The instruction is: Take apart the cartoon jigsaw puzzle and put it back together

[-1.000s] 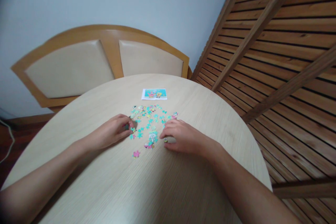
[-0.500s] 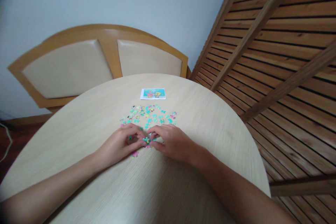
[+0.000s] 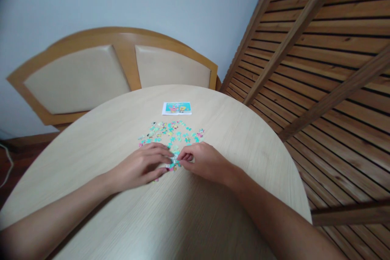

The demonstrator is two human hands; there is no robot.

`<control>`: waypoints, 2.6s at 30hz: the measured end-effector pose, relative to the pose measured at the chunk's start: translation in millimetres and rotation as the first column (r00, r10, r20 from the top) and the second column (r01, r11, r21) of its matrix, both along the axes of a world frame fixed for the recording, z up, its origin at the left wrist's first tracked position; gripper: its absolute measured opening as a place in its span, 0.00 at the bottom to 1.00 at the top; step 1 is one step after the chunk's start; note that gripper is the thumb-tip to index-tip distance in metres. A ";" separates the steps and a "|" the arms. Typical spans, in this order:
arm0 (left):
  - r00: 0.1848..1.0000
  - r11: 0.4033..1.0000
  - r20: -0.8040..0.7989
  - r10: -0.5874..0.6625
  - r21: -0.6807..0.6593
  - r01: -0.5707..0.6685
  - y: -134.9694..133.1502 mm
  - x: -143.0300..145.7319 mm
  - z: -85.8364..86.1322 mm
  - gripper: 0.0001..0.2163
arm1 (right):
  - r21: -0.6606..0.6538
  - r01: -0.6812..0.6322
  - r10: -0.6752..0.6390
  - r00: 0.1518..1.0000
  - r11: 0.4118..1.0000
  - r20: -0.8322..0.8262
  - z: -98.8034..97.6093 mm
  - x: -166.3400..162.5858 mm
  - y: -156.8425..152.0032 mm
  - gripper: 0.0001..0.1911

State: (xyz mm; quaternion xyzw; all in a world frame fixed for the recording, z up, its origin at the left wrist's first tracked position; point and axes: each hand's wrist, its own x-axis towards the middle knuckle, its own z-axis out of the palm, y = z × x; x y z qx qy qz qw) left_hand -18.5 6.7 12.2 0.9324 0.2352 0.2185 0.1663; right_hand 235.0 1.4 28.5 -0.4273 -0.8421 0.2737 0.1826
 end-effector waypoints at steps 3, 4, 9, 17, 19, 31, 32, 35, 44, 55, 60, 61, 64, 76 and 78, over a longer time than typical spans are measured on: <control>0.997 0.998 -0.064 -0.042 0.033 0.044 2.7 -3.7 -2.5 0.10 | -0.015 0.019 -0.019 0.999 1.000 0.026 -1.4 1.0 0.8 0.07; 0.995 0.998 -0.080 -0.051 0.039 0.054 2.9 -4.4 -2.9 0.10 | -0.017 0.018 -0.018 0.999 1.000 0.032 -2.2 0.9 0.8 0.07; 0.994 0.997 -0.093 -0.065 0.044 0.069 2.0 -5.6 -1.0 0.11 | -0.053 0.000 0.002 1.000 0.999 0.030 -5.9 -1.6 0.2 0.07; 0.993 0.997 -0.099 -0.068 0.034 0.072 1.2 -5.4 0.3 0.11 | -0.009 0.028 -0.028 0.998 1.000 0.048 -8.6 -4.5 0.0 0.07; 0.993 0.997 -0.091 -0.071 0.033 0.074 1.3 -5.3 0.4 0.11 | 0.004 0.023 -0.023 0.999 1.000 0.048 -8.9 -4.8 0.0 0.07; 0.993 0.996 -0.091 -0.080 0.027 0.082 1.4 -4.9 1.2 0.11 | 0.069 -0.031 0.024 0.995 0.997 0.099 -10.1 -2.2 2.5 0.07; 0.993 0.996 -0.087 -0.080 0.027 0.083 1.5 -5.0 1.0 0.11 | 0.070 -0.045 0.038 0.994 0.997 0.103 -9.2 -1.8 2.5 0.07; 0.994 0.996 -0.076 -0.078 0.028 0.080 1.4 -5.1 0.7 0.11 | 0.079 -0.098 0.089 0.990 0.992 0.112 -5.6 -1.8 1.6 0.06; 0.991 0.997 -0.114 -0.071 0.031 0.075 0.2 -4.2 0.9 0.12 | 0.109 -0.066 0.043 0.979 0.992 0.198 4.5 17.1 6.8 0.08; 0.987 0.995 -0.138 -0.084 0.037 0.090 -4.6 -2.9 4.5 0.17 | 0.032 -0.028 0.019 0.969 0.999 0.246 6.7 27.4 9.6 0.14; 0.986 0.995 -0.147 -0.084 0.045 0.091 -6.3 -3.0 6.6 0.18 | 0.029 -0.032 0.026 0.979 0.999 0.200 3.8 24.3 7.6 0.09; 0.985 0.995 -0.150 -0.083 0.045 0.091 -6.3 -2.9 7.0 0.18 | 0.020 -0.032 0.028 0.979 0.999 0.200 4.0 23.3 6.8 0.09; 0.983 0.995 -0.166 -0.082 0.047 0.091 -6.3 -2.5 7.9 0.18 | -0.014 -0.027 0.030 0.977 1.000 0.210 6.6 19.9 3.8 0.07; 0.983 0.993 -0.163 -0.080 0.073 0.093 -7.9 -0.9 8.7 0.17 | 0.006 -0.082 0.080 0.983 0.997 0.167 1.6 14.9 2.3 0.05; 0.984 0.993 -0.159 -0.083 0.069 0.095 -7.9 -1.1 9.0 0.17 | 0.008 -0.080 0.078 0.983 0.997 0.167 1.1 13.7 2.0 0.05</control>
